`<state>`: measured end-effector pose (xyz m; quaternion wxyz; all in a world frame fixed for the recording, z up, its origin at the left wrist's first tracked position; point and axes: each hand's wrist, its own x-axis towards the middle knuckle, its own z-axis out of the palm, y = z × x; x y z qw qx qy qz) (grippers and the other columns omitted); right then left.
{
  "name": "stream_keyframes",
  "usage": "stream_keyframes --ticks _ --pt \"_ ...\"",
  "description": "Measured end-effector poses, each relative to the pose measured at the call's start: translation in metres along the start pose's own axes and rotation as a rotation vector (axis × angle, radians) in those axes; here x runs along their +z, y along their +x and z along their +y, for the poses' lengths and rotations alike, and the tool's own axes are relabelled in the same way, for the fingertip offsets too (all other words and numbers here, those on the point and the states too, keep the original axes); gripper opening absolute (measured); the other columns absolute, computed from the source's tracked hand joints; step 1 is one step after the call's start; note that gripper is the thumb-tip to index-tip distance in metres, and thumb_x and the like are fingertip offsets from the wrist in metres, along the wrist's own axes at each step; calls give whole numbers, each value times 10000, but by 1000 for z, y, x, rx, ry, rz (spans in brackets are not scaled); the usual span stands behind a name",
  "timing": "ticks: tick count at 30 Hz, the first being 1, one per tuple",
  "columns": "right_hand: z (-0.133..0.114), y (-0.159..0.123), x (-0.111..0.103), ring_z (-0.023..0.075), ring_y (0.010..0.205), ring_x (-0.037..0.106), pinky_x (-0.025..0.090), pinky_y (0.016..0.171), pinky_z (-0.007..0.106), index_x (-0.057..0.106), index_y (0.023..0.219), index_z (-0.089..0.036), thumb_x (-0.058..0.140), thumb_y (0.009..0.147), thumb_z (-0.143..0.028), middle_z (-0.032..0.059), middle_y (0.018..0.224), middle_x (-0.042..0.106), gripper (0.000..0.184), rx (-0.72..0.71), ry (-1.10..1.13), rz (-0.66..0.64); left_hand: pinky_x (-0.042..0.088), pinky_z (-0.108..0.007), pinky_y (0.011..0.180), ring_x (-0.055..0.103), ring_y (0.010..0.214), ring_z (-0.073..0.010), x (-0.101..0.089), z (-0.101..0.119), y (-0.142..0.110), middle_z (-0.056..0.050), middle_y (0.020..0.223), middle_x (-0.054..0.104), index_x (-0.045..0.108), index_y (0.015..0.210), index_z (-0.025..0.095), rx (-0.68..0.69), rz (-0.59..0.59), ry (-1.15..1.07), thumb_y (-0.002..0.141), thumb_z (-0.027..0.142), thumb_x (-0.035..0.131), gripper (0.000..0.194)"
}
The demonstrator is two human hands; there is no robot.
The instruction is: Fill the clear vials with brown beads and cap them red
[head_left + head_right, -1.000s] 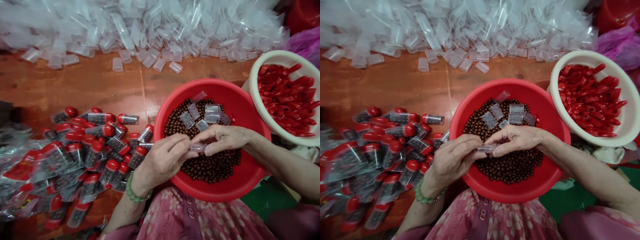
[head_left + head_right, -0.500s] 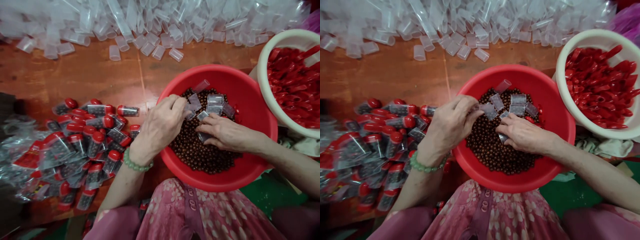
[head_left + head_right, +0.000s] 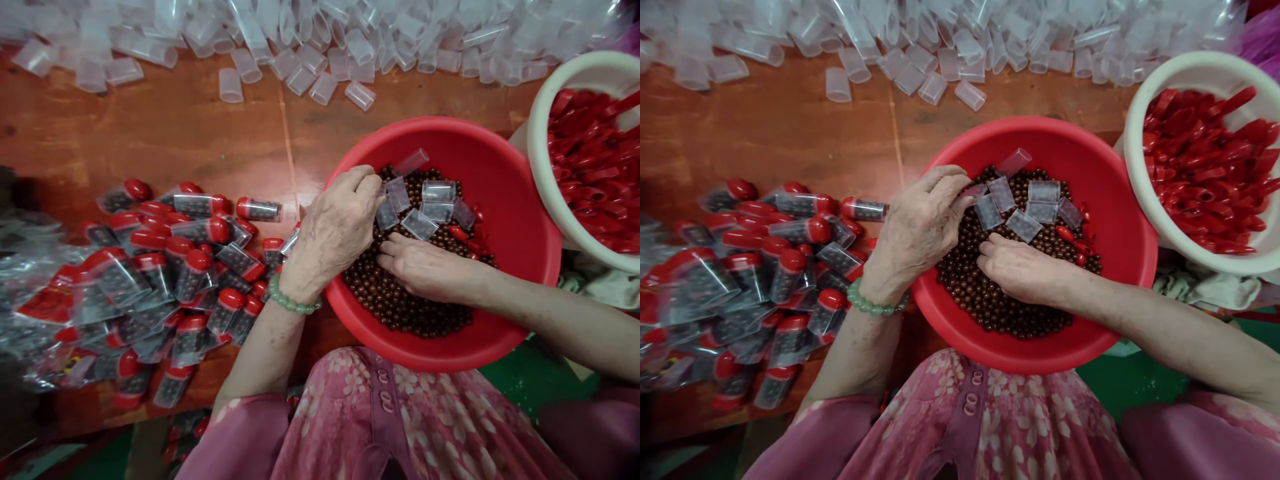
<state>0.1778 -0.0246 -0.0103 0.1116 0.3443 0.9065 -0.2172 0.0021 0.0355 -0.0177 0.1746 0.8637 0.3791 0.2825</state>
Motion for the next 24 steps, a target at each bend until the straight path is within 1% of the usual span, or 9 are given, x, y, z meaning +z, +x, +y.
stream_keyframes --ticks 5,8,10,12,14,16,19,21,24 --pt "6 4 6 255 987 631 511 882 382 704 984 -123 658 811 -96 119 993 701 180 -10 325 43 542 -429 1028 647 1164 -244 0 -3 0 -79 1129 677 595 1040 182 3 4 -50 1008 198 442 157" --pt "9 2 4 246 1045 657 508 934 377 700 1096 -124 720 824 -160 115 1088 723 275 0 562 59 539 -426 1028 653 1160 -243 -1 -4 0 -82 1130 678 592 1046 182 9 25 -50 979 142 440 170" --pt "10 -1 0 236 1086 663 495 978 377 680 1178 -141 752 838 -246 104 1153 726 363 -2 698 82 541 -419 1023 656 1164 -237 -2 -5 0 -91 1133 681 581 1058 173 21 34 -49 935 67 406 239" --pt "12 -5 -5 223 1094 667 494 991 371 673 1196 -159 758 846 -326 85 1169 728 397 -15 811 114 550 -406 1004 660 1165 -229 -3 -7 0 -97 1131 685 567 1044 170 35 28 -54 868 8 385 301" --pt "13 -9 -11 214 1111 664 494 1001 364 668 1204 -171 750 851 -371 74 1187 726 414 -30 907 144 562 -399 973 670 1146 -223 -5 -8 -1 -91 1109 692 549 985 183 52 38 -68 800 -16 392 313" --pt "15 -13 -15 209 1144 656 485 1024 362 662 1219 -178 742 856 -378 71 1215 719 422 -48 951 164 578 -387 928 684 1114 -214 -6 -10 -1 -76 1063 699 516 896 202 75 76 -99 758 -23 392 292" --pt "18 -16 -20 201 1158 653 474 1043 358 662 1227 -175 732 865 -354 77 1231 715 409 -70 909 200 592 -364 892 701 1083 -187 -9 -8 -3 -51 1017 712 452 789 222 73 148 -179 745 -32 382 267" --pt "20 -17 -22 200 1162 650 471 1045 359 657 1241 -178 716 877 -339 80 1241 710 402 -61 862 240 598 -355 897 711 1061 -173 -11 -3 -8 -55 1074 721 433 762 222 30 166 -253 773 -23 394 248" --pt "22 -18 -24 203 1130 659 484 1020 366 662 1241 -191 696 886 -331 70 1208 718 383 -48 798 273 613 -333 870 734 983 -156 -13 7 -17 -80 1188 705 405 747 214 -88 196 -437 862 47 446 207"
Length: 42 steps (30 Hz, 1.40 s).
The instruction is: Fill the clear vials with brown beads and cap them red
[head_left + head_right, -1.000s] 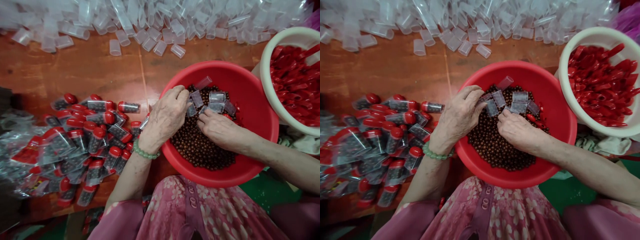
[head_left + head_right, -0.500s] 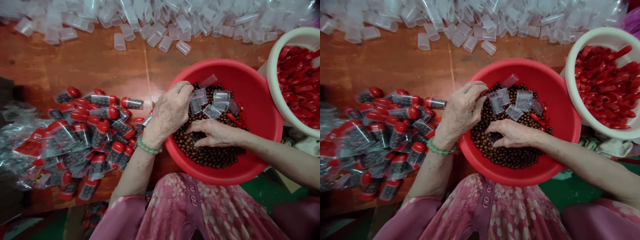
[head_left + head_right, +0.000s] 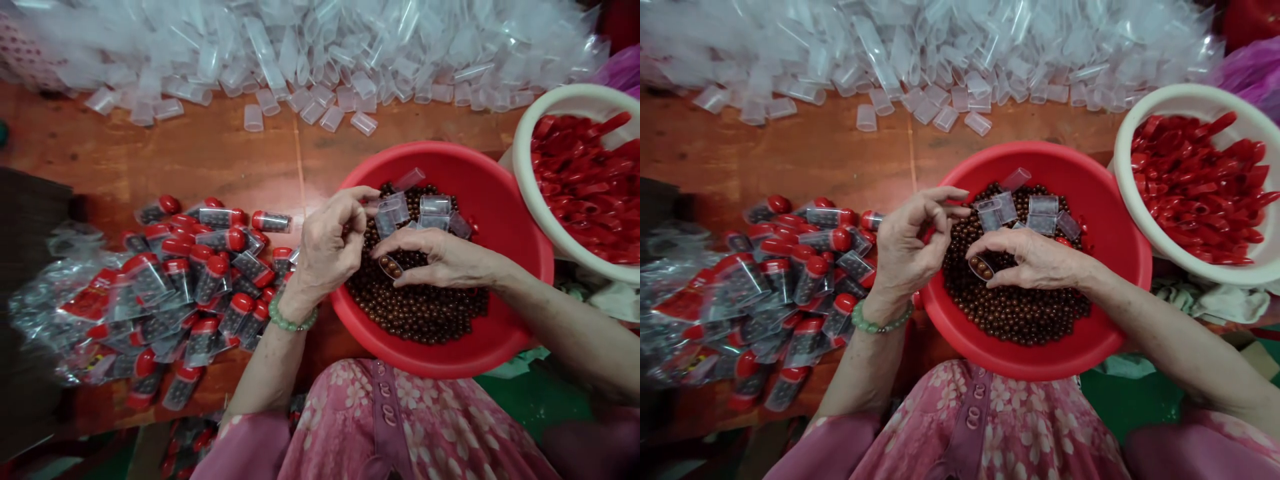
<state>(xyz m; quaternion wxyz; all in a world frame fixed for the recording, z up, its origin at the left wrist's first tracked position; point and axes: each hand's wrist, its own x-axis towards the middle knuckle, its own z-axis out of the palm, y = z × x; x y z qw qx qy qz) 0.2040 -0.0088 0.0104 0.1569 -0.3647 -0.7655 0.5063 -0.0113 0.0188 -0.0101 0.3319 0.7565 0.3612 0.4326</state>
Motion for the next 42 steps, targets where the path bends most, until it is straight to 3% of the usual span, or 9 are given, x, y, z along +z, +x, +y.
stream_keyframes --ticks 5,6,9,12,16,23,27,32,42 --pt "-3 -2 -5 218 1155 655 473 1043 355 682 1255 -193 726 858 -347 59 1230 722 428 12 26 58 575 -342 998 707 1106 -174 0 18 -16 -88 1262 661 456 841 196 -275 49 -392 897 201 638 191" --pt "-4 -3 -7 221 1151 658 474 1044 352 692 1251 -191 737 850 -348 57 1221 728 433 12 41 67 549 -355 1048 671 1194 -193 -1 20 -18 -98 1318 637 507 938 194 -323 1 -454 881 219 678 183" --pt "-7 -5 -11 227 1161 667 481 1049 351 706 1258 -201 770 829 -355 50 1230 737 460 16 112 100 479 -392 1145 518 1409 -247 -2 24 -22 -123 1515 515 497 1322 224 -426 -209 -612 861 272 734 520" --pt "-11 -8 -15 221 1145 687 503 1038 342 721 1251 -211 789 816 -374 44 1242 743 469 -16 184 152 419 -428 1197 454 1465 -276 3 24 -24 -120 1591 450 468 1446 231 -436 -355 -672 906 314 688 589" --pt "-13 -12 -19 205 1047 725 551 955 319 758 1192 -216 758 850 -349 48 1162 776 367 -53 130 189 353 -433 1231 518 1407 -267 15 27 -23 -120 1498 570 550 1414 172 -383 -322 -541 941 322 634 503" --pt "-16 -17 -15 167 797 716 584 758 290 751 1074 -184 813 801 -341 46 916 775 321 -26 152 373 518 -343 971 695 1064 -221 15 37 -25 -104 1175 750 670 1214 129 -366 -203 -441 946 304 612 325" --pt "-17 -19 -15 134 741 678 571 688 262 692 1095 -182 859 746 -339 43 917 739 417 -42 258 434 518 -293 850 683 931 -177 8 38 -28 -63 1026 742 654 1106 151 -314 -168 -297 960 301 595 218" --pt "-18 -20 -18 115 681 618 512 616 234 716 975 -169 823 784 -361 28 816 698 292 -57 163 412 513 -264 794 665 867 -147 5 38 -25 -48 961 715 617 1084 150 -224 -213 -248 971 260 564 167" --pt "-16 -21 -16 144 846 695 569 774 271 687 1186 -245 784 839 -272 43 1046 732 362 -222 80 417 509 -279 850 672 941 -168 4 34 -17 -55 1032 728 634 1091 168 -171 -250 -359 959 261 598 165"
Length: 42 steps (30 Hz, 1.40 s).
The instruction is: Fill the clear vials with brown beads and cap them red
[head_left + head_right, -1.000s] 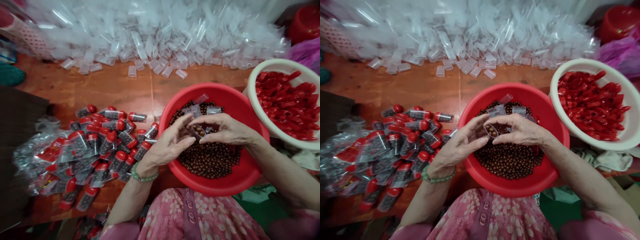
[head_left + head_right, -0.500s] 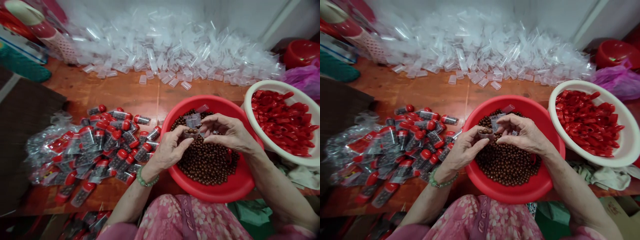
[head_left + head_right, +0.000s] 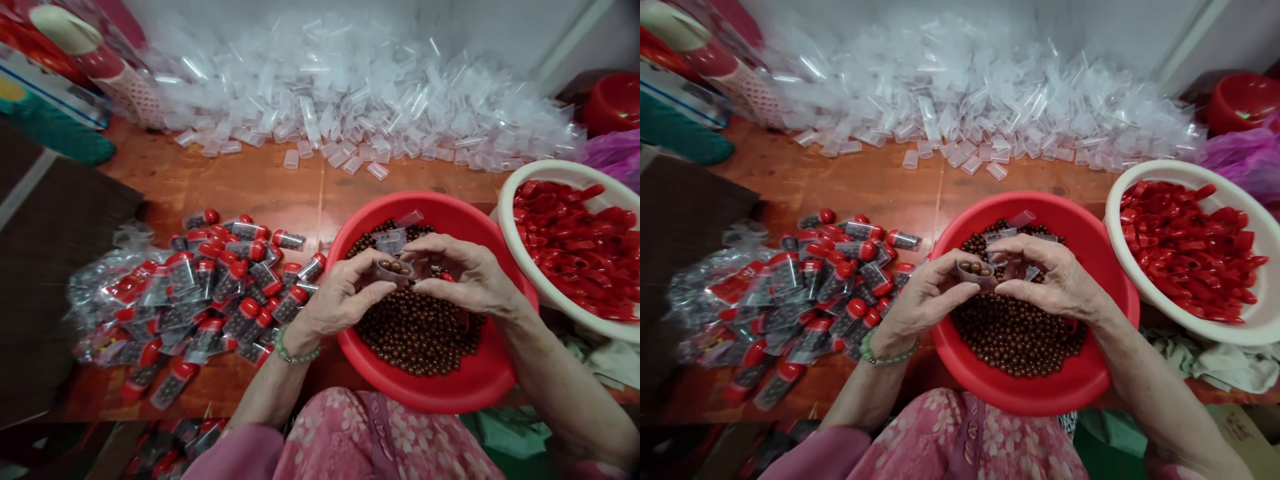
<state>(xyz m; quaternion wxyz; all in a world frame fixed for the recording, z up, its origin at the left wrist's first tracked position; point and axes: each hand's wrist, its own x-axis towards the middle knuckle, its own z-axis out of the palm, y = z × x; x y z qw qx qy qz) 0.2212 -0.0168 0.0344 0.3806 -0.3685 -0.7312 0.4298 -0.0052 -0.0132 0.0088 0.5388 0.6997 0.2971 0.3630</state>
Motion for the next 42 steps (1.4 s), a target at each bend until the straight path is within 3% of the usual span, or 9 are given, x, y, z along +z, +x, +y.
stream_keyframes --ticks 3,7,16,25,34,39,42 --pt "0 3 1 177 947 699 563 849 309 695 1155 -220 764 859 -275 65 1082 736 310 -56 -50 -18 490 -277 854 642 933 -162 3 -4 2 -42 1011 704 636 1079 171 -4 -6 -38 971 285 583 166" --pt "0 7 0 173 944 691 557 830 304 688 1155 -213 747 875 -261 64 1069 734 290 -86 -79 -49 486 -291 883 628 953 -175 6 -5 4 -47 1002 693 632 1064 165 -20 -29 -70 970 304 575 178" --pt "-1 8 0 219 932 667 553 866 388 720 1134 -274 731 884 -361 66 1011 728 265 11 -134 -70 487 -304 884 625 961 -192 5 -8 3 -57 1007 679 619 1040 165 -121 -35 -159 917 314 635 193" --pt "0 10 1 153 812 626 507 734 287 722 1047 -249 731 890 -287 29 884 682 161 -114 -199 -88 442 -273 751 567 791 -146 1 -3 5 -14 893 651 602 1003 166 -125 -115 7 908 262 597 135" --pt "-4 12 3 87 612 506 415 584 219 629 990 -207 696 913 -311 -22 764 607 145 -75 -264 -174 453 -303 751 595 792 -172 0 -9 7 -34 906 663 576 1019 173 -90 -153 125 914 271 560 144" --pt "-6 13 5 62 536 380 326 497 194 519 829 -213 684 904 -270 -74 647 436 191 -39 -235 -191 459 -299 759 601 806 -172 -1 -8 6 -40 911 665 582 1037 170 -88 -185 132 920 263 557 151" --pt "-7 13 6 63 533 372 319 502 202 514 829 -213 683 902 -274 -81 633 416 194 11 -219 -210 476 -319 811 608 858 -180 -2 -8 6 -50 956 678 585 1055 174 -114 -181 102 921 263 560 162"
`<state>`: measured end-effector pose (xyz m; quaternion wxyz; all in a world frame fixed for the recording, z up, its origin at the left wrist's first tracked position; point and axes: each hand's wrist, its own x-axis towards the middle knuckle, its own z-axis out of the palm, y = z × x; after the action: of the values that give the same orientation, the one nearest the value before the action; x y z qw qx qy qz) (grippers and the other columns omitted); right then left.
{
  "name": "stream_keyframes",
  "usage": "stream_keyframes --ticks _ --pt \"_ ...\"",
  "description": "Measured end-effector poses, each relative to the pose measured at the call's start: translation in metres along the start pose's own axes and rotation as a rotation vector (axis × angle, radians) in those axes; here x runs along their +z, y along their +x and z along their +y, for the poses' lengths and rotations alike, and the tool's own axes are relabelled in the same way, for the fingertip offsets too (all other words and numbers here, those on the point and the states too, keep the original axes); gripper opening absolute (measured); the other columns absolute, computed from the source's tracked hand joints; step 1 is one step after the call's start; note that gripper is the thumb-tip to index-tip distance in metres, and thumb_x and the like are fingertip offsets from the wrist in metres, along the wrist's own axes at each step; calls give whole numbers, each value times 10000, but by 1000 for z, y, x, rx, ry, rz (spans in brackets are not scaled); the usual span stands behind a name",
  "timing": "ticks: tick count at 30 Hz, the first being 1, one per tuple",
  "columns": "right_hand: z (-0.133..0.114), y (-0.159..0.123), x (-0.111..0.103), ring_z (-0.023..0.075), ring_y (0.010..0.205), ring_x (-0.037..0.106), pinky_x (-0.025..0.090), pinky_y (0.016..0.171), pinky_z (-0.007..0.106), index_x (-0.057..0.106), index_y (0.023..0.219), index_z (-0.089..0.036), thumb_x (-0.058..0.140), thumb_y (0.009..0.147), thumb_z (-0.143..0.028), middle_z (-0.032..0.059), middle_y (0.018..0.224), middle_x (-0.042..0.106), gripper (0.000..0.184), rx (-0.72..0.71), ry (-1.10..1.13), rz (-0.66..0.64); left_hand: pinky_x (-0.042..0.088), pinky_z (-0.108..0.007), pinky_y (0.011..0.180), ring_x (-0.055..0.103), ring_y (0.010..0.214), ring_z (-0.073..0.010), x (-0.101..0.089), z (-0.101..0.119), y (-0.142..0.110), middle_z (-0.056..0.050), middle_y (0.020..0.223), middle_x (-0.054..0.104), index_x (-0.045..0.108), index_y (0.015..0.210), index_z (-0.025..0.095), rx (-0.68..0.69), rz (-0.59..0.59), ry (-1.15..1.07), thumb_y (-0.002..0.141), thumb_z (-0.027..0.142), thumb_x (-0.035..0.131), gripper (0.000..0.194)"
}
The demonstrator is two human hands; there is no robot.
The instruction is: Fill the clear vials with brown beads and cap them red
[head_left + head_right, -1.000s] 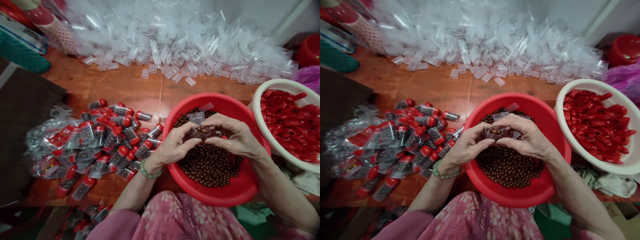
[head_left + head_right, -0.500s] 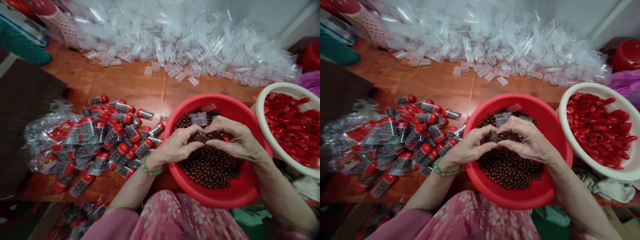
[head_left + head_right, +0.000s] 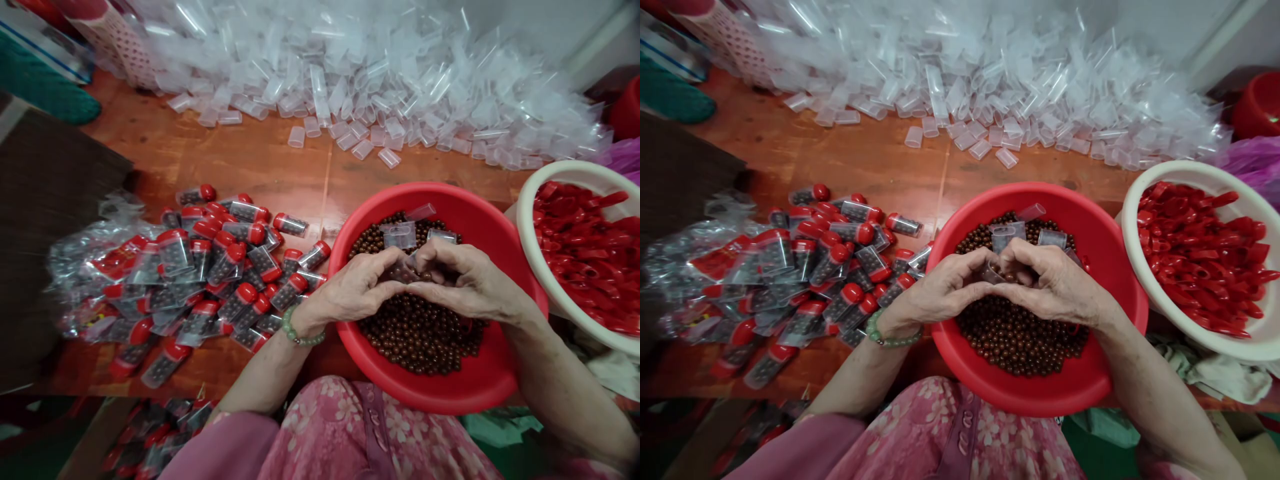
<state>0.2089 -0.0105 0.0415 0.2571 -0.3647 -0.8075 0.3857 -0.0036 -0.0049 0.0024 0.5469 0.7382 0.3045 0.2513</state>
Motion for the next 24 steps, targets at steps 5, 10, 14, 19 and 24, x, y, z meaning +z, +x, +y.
stream_keyframes --ticks 5,10,14,19,24 --pt "1 0 2 74 548 400 340 509 216 539 818 -212 708 888 -328 -63 657 457 217 78 116 39 503 -325 830 608 869 -171 0 -1 2 -57 965 672 595 1026 164 -12 23 -219 906 281 609 169" --pt "2 -2 3 77 534 404 343 480 213 511 780 -219 735 866 -337 -64 631 451 267 148 241 67 515 -276 761 605 805 -139 2 -1 4 -38 901 654 587 959 169 -60 17 -466 870 263 664 151" --pt "1 -5 0 76 513 422 352 464 218 553 787 -211 772 831 -384 -59 611 473 283 172 235 54 537 -273 798 649 832 -137 3 1 5 -36 916 690 606 970 169 -114 6 -622 825 247 735 210" --pt "-1 -13 -10 135 611 618 494 548 258 641 851 -206 803 791 -462 11 708 654 309 245 295 138 540 -268 805 661 851 -138 2 4 5 -40 919 707 626 984 164 -107 19 -644 823 220 737 203" --pt "7 -22 -27 149 636 660 530 612 283 639 873 -219 728 865 -435 4 718 688 234 284 271 321 526 -258 839 678 887 -133 1 2 2 -37 937 718 614 972 159 -99 15 -567 844 213 723 177"
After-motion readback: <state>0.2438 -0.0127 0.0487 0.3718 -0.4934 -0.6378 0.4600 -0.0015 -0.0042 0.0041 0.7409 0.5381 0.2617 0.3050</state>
